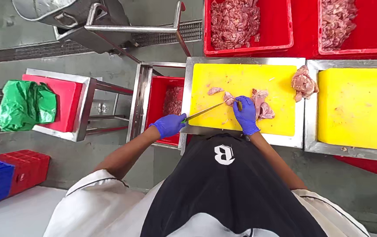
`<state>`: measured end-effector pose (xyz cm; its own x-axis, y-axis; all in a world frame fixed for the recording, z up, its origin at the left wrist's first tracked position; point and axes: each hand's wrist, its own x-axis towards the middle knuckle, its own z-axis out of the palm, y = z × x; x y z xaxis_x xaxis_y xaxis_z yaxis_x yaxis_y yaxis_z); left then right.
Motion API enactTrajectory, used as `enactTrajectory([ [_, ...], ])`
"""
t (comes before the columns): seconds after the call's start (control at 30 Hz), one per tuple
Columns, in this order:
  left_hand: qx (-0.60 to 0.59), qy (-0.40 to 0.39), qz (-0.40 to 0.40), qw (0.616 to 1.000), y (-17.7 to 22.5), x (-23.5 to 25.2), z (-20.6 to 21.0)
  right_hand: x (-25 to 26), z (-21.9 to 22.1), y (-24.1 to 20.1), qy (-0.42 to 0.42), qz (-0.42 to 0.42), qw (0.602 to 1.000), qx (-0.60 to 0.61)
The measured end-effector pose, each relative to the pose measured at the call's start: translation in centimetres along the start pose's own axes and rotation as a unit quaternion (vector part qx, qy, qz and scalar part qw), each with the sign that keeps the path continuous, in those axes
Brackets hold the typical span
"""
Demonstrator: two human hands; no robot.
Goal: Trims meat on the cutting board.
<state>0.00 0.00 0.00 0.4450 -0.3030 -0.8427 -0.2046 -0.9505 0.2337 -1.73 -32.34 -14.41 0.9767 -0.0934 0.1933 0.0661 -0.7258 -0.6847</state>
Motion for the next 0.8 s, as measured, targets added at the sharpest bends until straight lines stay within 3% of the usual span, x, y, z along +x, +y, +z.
enactTrajectory([
  [0.07, -0.026, 0.008, 0.024, 0.999, -2.1, -1.0, -0.2, 0.5, -0.8, -1.4, -0.118, 0.027, 0.991, -0.057],
  [0.13, -0.086, 0.067, 0.041, 0.993, -3.6, -1.5, -0.3, 1.2, -0.8, -2.1, -0.188, 0.018, 0.975, -0.118],
  [0.23, -0.198, 0.180, 0.029, 0.963, -4.2, -0.9, 1.5, 0.8, -0.6, -2.2, -0.203, 0.007, 0.967, -0.155],
  [0.33, -0.319, 0.257, 0.026, 0.912, -3.8, 1.3, 4.8, 0.8, -1.2, -1.9, -0.202, 0.059, 0.972, -0.103],
  [0.47, -0.443, 0.287, 0.018, 0.849, -1.9, 2.8, 7.9, 1.9, -1.4, -2.5, -0.094, 0.100, 0.989, 0.053],
  [0.53, -0.461, 0.287, 0.001, 0.840, -1.3, 3.5, 8.7, 3.3, -1.0, -3.2, -0.119, 0.086, 0.989, 0.037],
  [0.67, -0.478, 0.297, -0.009, 0.827, -1.2, 3.4, 8.0, 5.0, 1.4, -5.2, -0.299, -0.008, 0.948, -0.110],
  [0.73, -0.494, 0.315, -0.007, 0.810, -1.7, 2.9, 7.9, 4.8, 1.4, -6.0, -0.353, -0.055, 0.931, -0.072],
  [0.8, -0.518, 0.328, -0.006, 0.790, -2.5, 2.4, 8.3, 5.1, 1.1, -7.0, -0.330, -0.061, 0.942, -0.005],
])
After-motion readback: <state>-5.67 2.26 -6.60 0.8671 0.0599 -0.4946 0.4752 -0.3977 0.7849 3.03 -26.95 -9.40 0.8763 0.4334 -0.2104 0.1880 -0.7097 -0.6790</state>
